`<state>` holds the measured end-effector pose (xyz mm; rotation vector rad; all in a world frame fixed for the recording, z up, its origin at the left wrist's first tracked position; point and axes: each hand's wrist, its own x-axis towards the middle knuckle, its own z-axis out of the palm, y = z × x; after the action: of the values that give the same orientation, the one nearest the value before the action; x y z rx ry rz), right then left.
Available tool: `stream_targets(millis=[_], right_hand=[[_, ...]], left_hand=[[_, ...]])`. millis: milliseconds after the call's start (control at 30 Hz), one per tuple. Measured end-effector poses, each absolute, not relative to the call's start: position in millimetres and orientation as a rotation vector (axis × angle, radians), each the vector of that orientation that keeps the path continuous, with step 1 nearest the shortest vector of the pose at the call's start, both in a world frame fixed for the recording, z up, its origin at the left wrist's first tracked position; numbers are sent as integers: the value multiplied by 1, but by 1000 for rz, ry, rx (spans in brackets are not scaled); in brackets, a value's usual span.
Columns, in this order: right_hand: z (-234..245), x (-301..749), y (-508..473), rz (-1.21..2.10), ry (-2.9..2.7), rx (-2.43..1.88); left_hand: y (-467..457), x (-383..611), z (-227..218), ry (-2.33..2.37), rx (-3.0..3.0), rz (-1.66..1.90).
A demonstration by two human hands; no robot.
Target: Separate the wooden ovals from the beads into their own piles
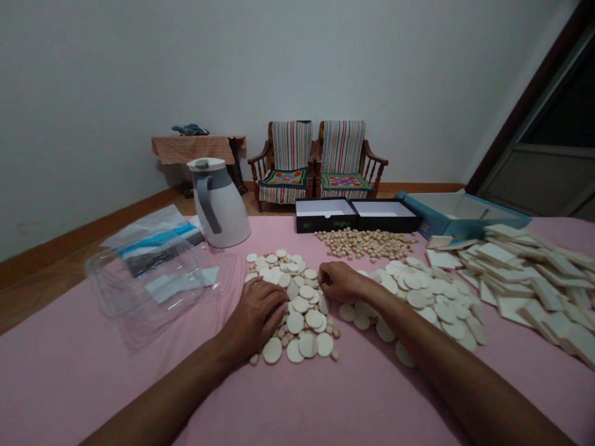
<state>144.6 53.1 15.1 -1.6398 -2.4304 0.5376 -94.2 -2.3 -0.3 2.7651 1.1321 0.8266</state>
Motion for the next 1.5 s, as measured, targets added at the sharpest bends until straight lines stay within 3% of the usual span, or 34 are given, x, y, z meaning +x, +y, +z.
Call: stream_targets(millis=[333, 533, 967, 1167, 1367, 1500], right_hand=[[28, 177, 68, 26, -1998, -1894], [13, 152, 63, 376, -2285, -1529], [6, 151, 59, 310, -2332, -1716], [27, 163, 60, -194, -1987, -1947], [11, 155, 64, 287, -2276, -1449], [-3, 148, 66, 388, -2339, -1401]], left_hand=[[-1, -94, -1, 1124, 2762, 831], [-2, -94, 0, 1131, 2768, 812], [-2, -95, 0, 1132, 2766, 804], [-2, -94, -1, 1131, 2750, 805], [-2, -95, -1, 1136, 2759, 797], [-2, -95, -1, 1130, 2763, 808]])
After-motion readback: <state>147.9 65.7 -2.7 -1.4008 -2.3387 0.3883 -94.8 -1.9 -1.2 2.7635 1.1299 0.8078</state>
